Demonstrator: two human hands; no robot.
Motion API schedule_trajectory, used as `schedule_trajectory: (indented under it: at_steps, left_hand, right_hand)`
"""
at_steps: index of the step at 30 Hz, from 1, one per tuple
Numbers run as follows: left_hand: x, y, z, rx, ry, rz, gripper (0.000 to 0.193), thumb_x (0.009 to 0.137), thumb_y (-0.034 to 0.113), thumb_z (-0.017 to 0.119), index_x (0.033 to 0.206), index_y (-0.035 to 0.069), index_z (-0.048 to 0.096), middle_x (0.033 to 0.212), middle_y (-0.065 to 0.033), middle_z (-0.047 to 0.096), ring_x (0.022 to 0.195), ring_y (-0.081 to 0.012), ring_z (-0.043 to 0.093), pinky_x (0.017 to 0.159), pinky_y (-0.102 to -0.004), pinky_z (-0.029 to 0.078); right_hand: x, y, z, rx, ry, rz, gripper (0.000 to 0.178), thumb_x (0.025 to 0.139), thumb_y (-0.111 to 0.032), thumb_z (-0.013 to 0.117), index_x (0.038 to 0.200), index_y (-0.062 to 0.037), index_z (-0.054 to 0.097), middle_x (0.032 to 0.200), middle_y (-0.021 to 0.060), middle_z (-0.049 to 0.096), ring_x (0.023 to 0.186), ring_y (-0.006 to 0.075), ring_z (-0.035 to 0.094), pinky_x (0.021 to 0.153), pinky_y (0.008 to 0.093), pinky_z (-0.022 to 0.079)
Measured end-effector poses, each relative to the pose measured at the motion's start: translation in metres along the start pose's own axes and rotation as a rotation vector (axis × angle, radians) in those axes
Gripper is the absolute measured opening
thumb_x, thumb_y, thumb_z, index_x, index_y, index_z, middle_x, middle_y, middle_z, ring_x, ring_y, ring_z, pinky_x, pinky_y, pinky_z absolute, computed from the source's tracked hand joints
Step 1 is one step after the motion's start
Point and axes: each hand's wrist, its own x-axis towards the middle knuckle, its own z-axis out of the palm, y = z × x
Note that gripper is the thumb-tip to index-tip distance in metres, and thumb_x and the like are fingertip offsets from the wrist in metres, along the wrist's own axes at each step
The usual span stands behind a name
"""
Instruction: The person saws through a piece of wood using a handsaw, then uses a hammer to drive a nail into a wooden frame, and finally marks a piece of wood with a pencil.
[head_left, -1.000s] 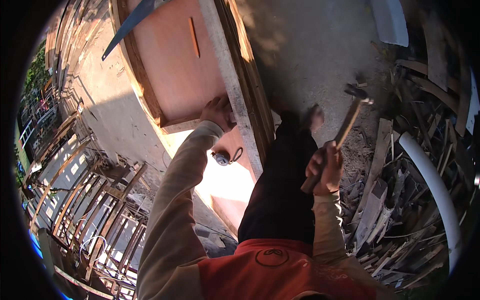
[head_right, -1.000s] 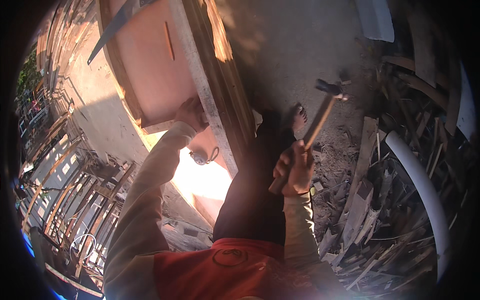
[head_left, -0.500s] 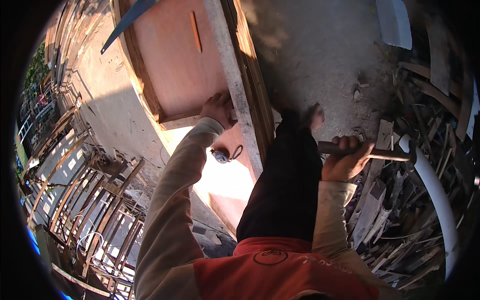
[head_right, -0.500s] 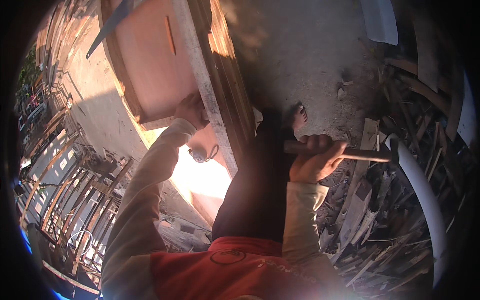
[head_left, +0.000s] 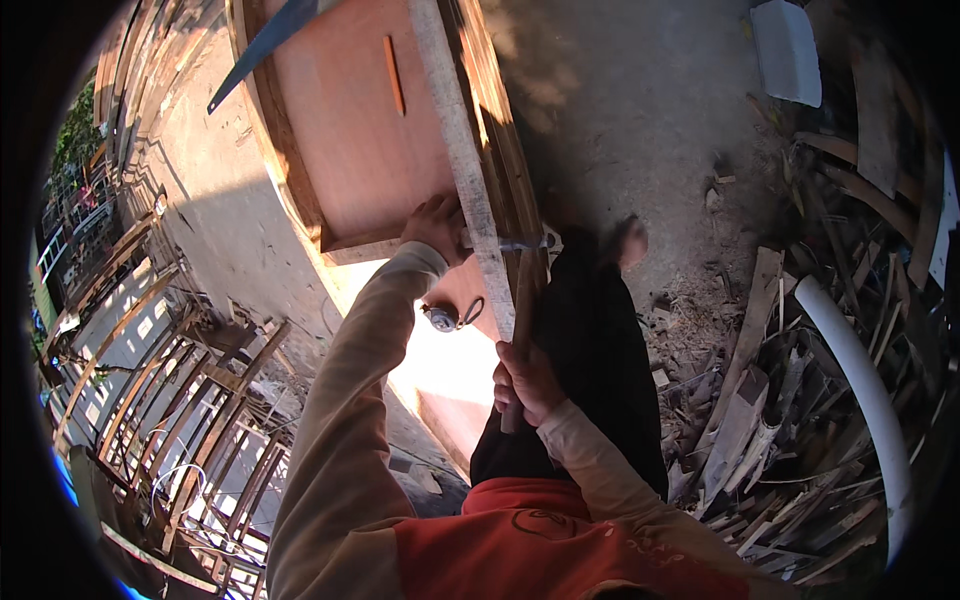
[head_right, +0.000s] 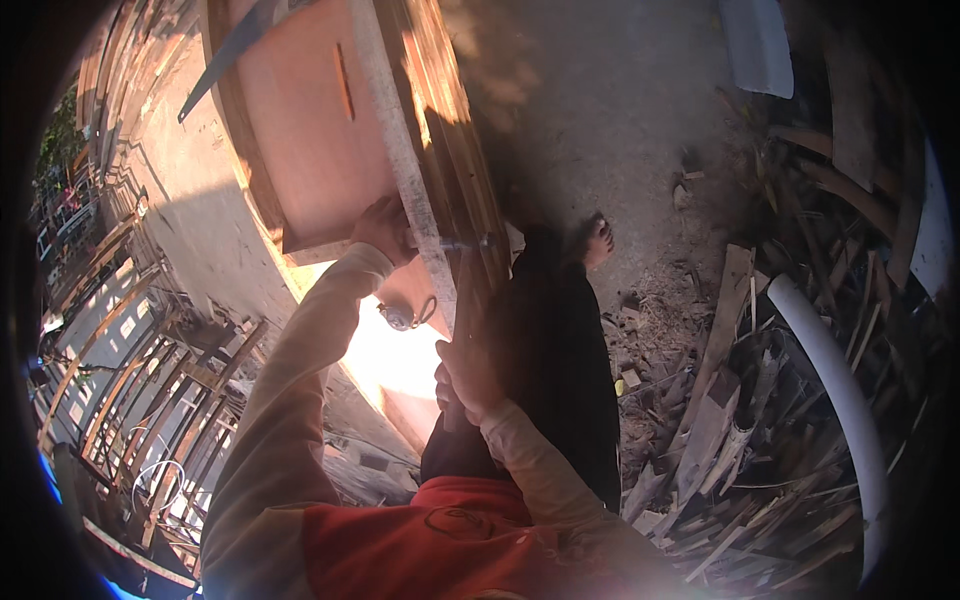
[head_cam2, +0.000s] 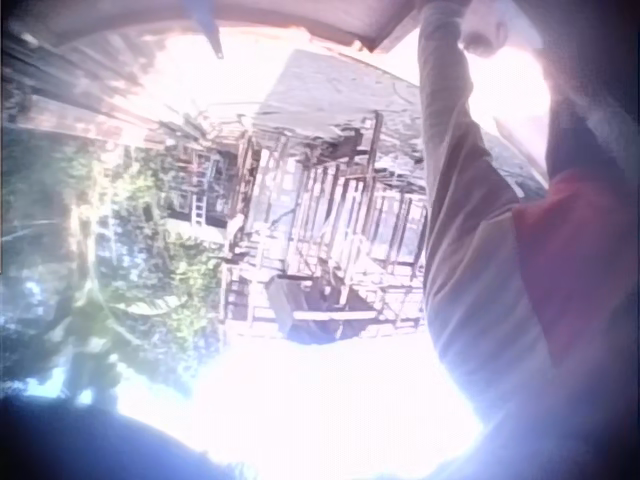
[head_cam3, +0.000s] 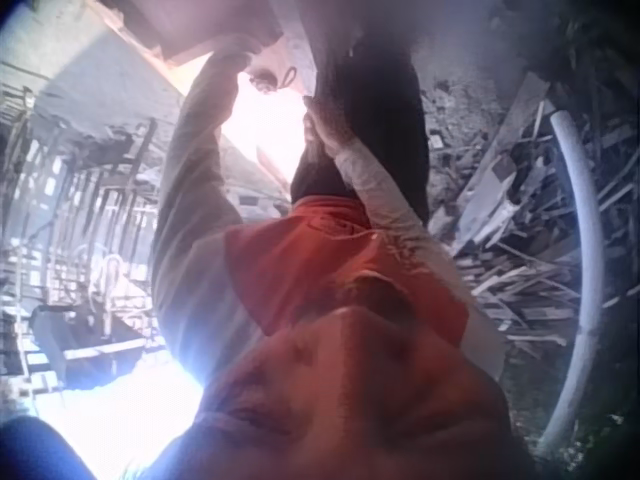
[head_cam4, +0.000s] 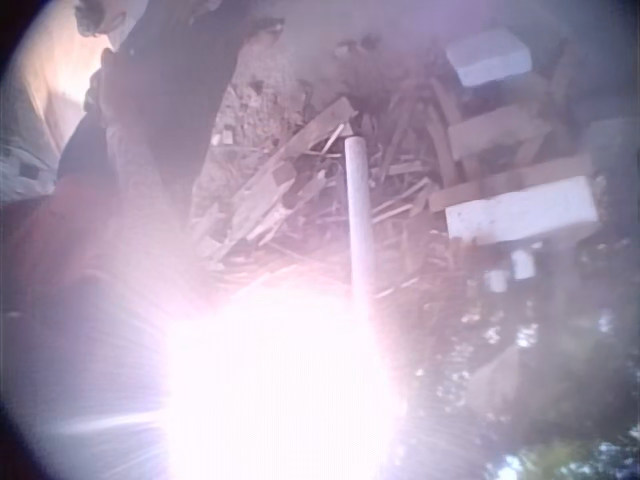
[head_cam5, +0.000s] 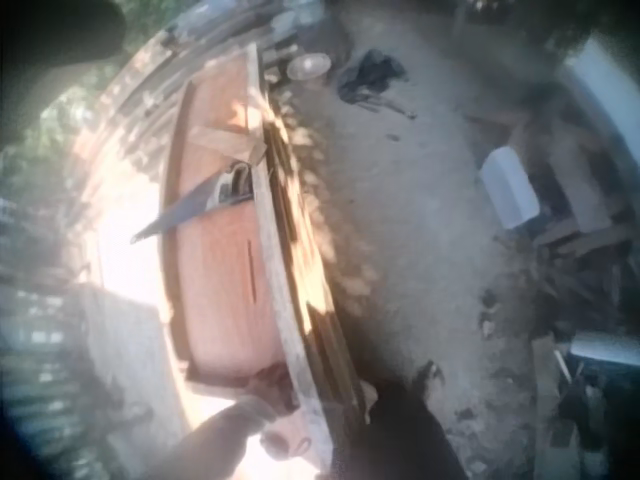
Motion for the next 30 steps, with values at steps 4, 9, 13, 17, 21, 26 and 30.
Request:
schedule_trajectory:
  at_steps: [4, 9, 13, 17, 21, 26, 30]
  left_hand:
    - [-0.019, -0.013, 0.014, 0.037, 0.014, 0.025, 0.056, 0.07, 0.034, 0.082, 0.121, 0.016, 0.069, 0.128, -0.009, 0.064, 0.116, -0.0322, 0.062, 0.094, -0.0476, 0.055]
    - [0.006, -0.004, -0.002, -0.013, -0.04, -0.012, 0.062, 0.069, 0.034, 0.083, 0.125, 0.015, 0.067, 0.132, -0.0104, 0.062, 0.119, -0.0341, 0.06, 0.097, -0.0482, 0.054]
    - [-0.005, -0.012, 0.021, 0.007, -0.066, -0.026, 0.061, 0.07, 0.035, 0.083, 0.126, 0.015, 0.067, 0.134, -0.0104, 0.061, 0.121, -0.0339, 0.059, 0.099, -0.0483, 0.054]
    - [0.007, -0.004, 0.013, -0.007, -0.094, -0.041, 0.06, 0.072, 0.035, 0.082, 0.126, 0.014, 0.067, 0.135, -0.0105, 0.061, 0.122, -0.0335, 0.059, 0.1, -0.0479, 0.053]
    - [0.013, -0.01, 0.013, -0.026, -0.017, 0.029, 0.061, 0.072, 0.035, 0.081, 0.127, 0.013, 0.067, 0.136, -0.0103, 0.06, 0.123, -0.0335, 0.059, 0.101, -0.0478, 0.052]
    - [-0.018, -0.041, -0.008, -0.015, -0.057, -0.016, 0.064, 0.071, 0.035, 0.082, 0.13, 0.014, 0.066, 0.137, -0.0091, 0.06, 0.126, -0.0333, 0.056, 0.102, -0.0481, 0.052]
    - [-0.026, -0.055, -0.032, -0.007, -0.063, -0.019, 0.066, 0.071, 0.037, 0.081, 0.131, 0.015, 0.066, 0.138, -0.0087, 0.06, 0.127, -0.0332, 0.056, 0.102, -0.0483, 0.052]
  right_hand:
    - [-0.017, 0.009, -0.028, -0.375, -0.385, 0.469, 0.034, 0.099, -0.046, 0.068, 0.093, -0.0179, 0.05, 0.067, -0.0006, 0.051, 0.05, 0.0116, 0.048, 0.047, 0.0291, 0.043]
    - [-0.007, 0.037, 0.017, 0.152, 0.129, -0.106, 0.033, 0.103, -0.043, 0.062, 0.094, -0.0162, 0.045, 0.066, -0.0034, 0.046, 0.047, 0.0122, 0.043, 0.049, 0.0312, 0.043]
    - [-0.045, 0.073, -0.029, -0.374, -0.377, 0.619, 0.034, 0.102, -0.043, 0.064, 0.092, -0.0177, 0.044, 0.065, -0.0043, 0.043, 0.046, 0.0108, 0.04, 0.047, 0.0322, 0.041]
    - [0.022, 0.02, -0.012, -0.314, -0.415, 0.451, 0.037, 0.102, -0.05, 0.062, 0.091, -0.0187, 0.046, 0.067, -0.0047, 0.044, 0.047, 0.0094, 0.04, 0.047, 0.0334, 0.041]
    - [-0.039, 0.079, 0.017, -0.126, -0.054, 0.271, 0.035, 0.103, -0.048, 0.062, 0.1, -0.0198, 0.042, 0.069, -0.0047, 0.046, 0.049, 0.011, 0.041, 0.05, 0.0352, 0.042]
    - [-0.065, 0.068, 0.004, -0.252, -0.577, 0.941, 0.031, 0.104, -0.048, 0.06, 0.096, -0.0203, 0.049, 0.068, -0.0051, 0.046, 0.048, 0.0097, 0.042, 0.049, 0.0355, 0.043]
    - [-0.056, 0.079, 0.052, -0.063, -0.17, 0.382, 0.035, 0.104, -0.049, 0.058, 0.089, -0.0198, 0.047, 0.068, -0.0048, 0.047, 0.048, 0.0094, 0.042, 0.051, 0.0377, 0.045]
